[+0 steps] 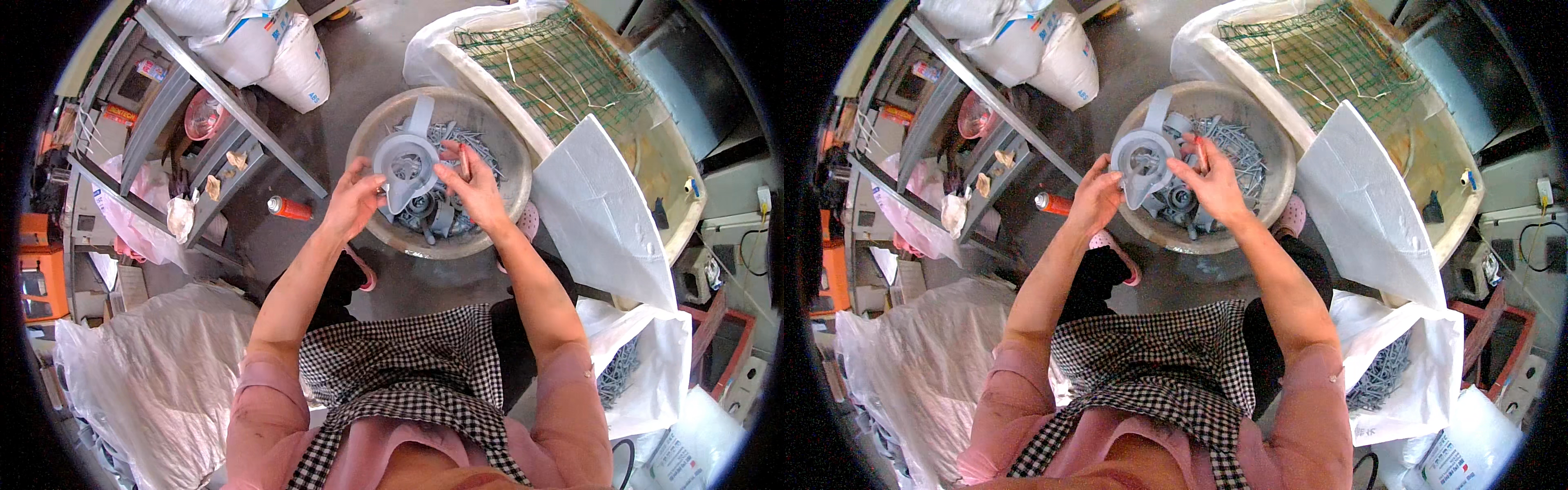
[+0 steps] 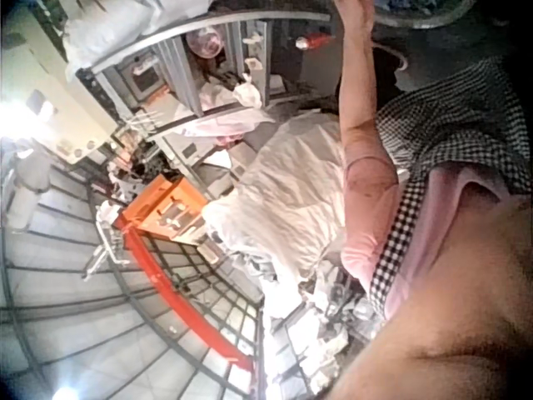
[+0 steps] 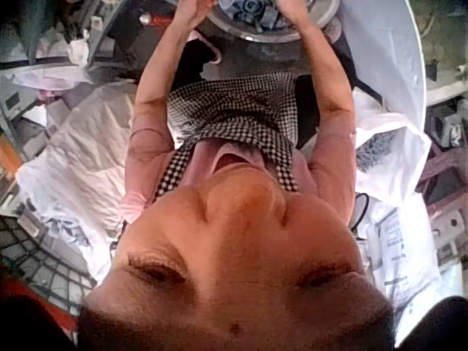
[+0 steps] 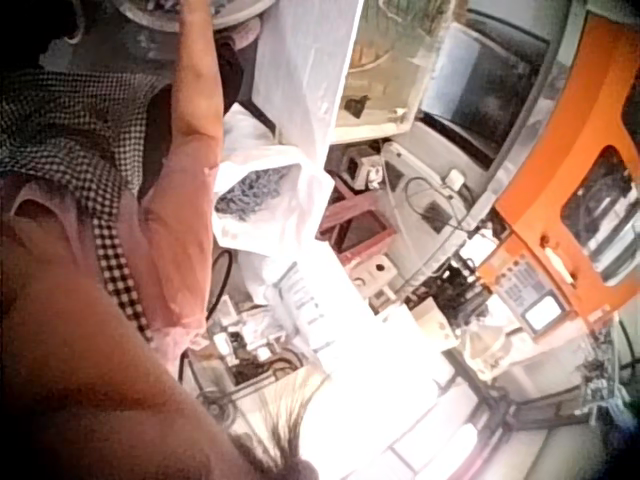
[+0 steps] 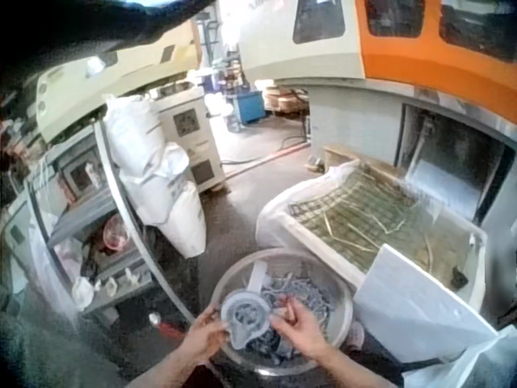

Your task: The person takes grey plastic components from a bin, uses a handheld tool to scrape excess material from the edges, wipes the surfaces with a cloth, and places the finished items into a large bag.

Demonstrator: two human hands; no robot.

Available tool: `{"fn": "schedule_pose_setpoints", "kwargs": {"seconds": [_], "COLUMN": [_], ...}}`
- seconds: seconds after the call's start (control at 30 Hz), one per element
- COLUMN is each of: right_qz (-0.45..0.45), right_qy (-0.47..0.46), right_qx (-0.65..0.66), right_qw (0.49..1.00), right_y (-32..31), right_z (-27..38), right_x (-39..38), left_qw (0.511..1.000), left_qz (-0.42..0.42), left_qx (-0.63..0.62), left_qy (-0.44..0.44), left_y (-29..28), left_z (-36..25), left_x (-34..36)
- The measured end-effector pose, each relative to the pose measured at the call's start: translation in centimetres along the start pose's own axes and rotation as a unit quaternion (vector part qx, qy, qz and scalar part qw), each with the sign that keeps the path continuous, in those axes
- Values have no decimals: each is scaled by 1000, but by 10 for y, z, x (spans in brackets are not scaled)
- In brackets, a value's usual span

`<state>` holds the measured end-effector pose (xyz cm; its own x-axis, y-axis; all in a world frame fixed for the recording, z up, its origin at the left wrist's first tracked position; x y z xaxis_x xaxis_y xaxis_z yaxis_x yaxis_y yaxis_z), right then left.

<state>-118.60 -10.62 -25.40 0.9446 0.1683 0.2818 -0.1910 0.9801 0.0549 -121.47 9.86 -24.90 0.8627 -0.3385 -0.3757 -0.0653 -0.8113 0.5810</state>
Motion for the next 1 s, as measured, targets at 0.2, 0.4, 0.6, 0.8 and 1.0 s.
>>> {"fn": "schedule_pose_setpoints", "kwargs": {"seconds": [0.2, 0.4, 0.6, 0.8, 1.0], "right_qz": [10, -24, -56, -59, -71], "right_qy": [74, 66, 80, 50, -15], "right_qx": [3, -14, -81, -152, -244], "right_qw": [997, 997, 992, 985, 967], "right_y": [8, 13, 4, 6, -3], "right_z": [9, 0, -20, -18, -8], "right_x": [3, 4, 8, 6, 9], "left_qw": [998, 998, 730, 501, 490], "left_qz": [-53, -51, -231, -206, -224], "left_qx": [15, 24, 519, 749, 748], "left_qy": [40, 25, 380, 382, 386], "left_y": [4, 27, 34, 44, 60], "left_z": [8, 6, 2, 11, 13], "left_x": [5, 7, -10, -1, 12]}}
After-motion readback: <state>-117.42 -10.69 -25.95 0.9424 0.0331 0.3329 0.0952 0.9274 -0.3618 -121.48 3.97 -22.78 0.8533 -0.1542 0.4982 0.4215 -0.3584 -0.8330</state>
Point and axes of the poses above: each hand's wrist, its own x-axis towards the middle knuckle, its own y-axis out of the palm, z = x × y, the point moved 2 cm from there along x, towards the middle knuckle, and after that the axes turned 14 degrees about -y, right-handed, at the moved point
